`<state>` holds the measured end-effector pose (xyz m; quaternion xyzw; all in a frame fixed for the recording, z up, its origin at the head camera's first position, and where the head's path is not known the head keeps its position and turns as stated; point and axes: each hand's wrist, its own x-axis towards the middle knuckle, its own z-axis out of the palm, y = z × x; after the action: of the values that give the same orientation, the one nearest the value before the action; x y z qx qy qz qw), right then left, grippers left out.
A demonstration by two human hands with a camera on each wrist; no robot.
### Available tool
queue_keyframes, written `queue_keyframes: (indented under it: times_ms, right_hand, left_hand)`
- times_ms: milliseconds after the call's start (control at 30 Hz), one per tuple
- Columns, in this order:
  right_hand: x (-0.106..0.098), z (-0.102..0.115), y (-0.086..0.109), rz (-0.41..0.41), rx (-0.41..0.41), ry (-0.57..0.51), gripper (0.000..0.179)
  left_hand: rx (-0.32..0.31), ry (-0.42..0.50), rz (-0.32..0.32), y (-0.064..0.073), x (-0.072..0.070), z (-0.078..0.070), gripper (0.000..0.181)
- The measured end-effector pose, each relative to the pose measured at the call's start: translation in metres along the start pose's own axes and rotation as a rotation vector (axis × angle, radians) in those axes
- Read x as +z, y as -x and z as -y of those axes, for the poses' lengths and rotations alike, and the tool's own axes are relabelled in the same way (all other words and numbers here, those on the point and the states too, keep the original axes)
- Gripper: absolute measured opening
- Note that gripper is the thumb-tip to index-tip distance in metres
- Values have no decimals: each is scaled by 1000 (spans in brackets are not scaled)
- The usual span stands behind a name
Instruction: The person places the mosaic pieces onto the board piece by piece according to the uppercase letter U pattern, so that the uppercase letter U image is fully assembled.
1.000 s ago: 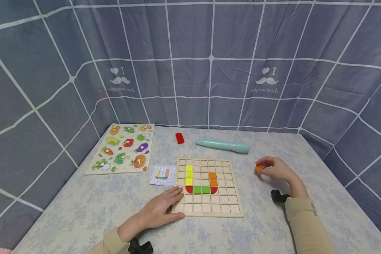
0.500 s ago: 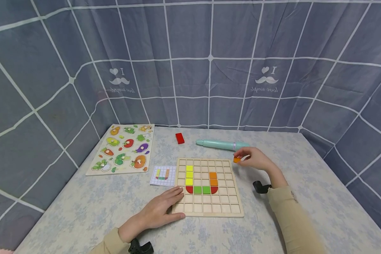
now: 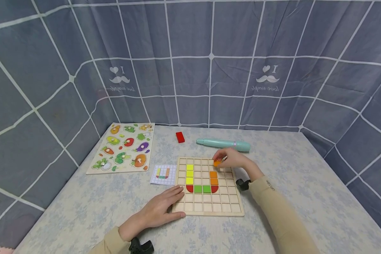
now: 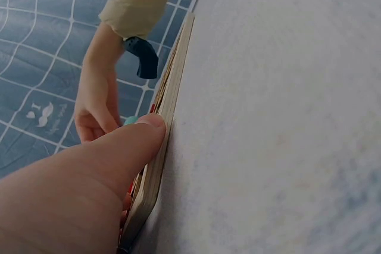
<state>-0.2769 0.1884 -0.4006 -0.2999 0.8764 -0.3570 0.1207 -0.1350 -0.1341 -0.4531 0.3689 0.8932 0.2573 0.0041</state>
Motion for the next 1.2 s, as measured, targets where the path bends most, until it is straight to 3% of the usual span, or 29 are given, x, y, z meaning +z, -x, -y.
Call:
queue_keyframes:
  times_ms: [233,533,833,1200]
  right_hand:
    - [11,1,-13,81,15,7,25]
    - [15,2,-17,110,41,21,24]
    - [13,3,-13,104,14,-2,24]
    - [15,2,-12,41,81,29,20]
  left_hand:
    - [13,-15,-9,0,1,0,67]
    - [-5,-3,5,0,0,-1,68]
    - [-6,0,8,0,1,-2,68]
    - [4,-1,-1,1,2,0,68]
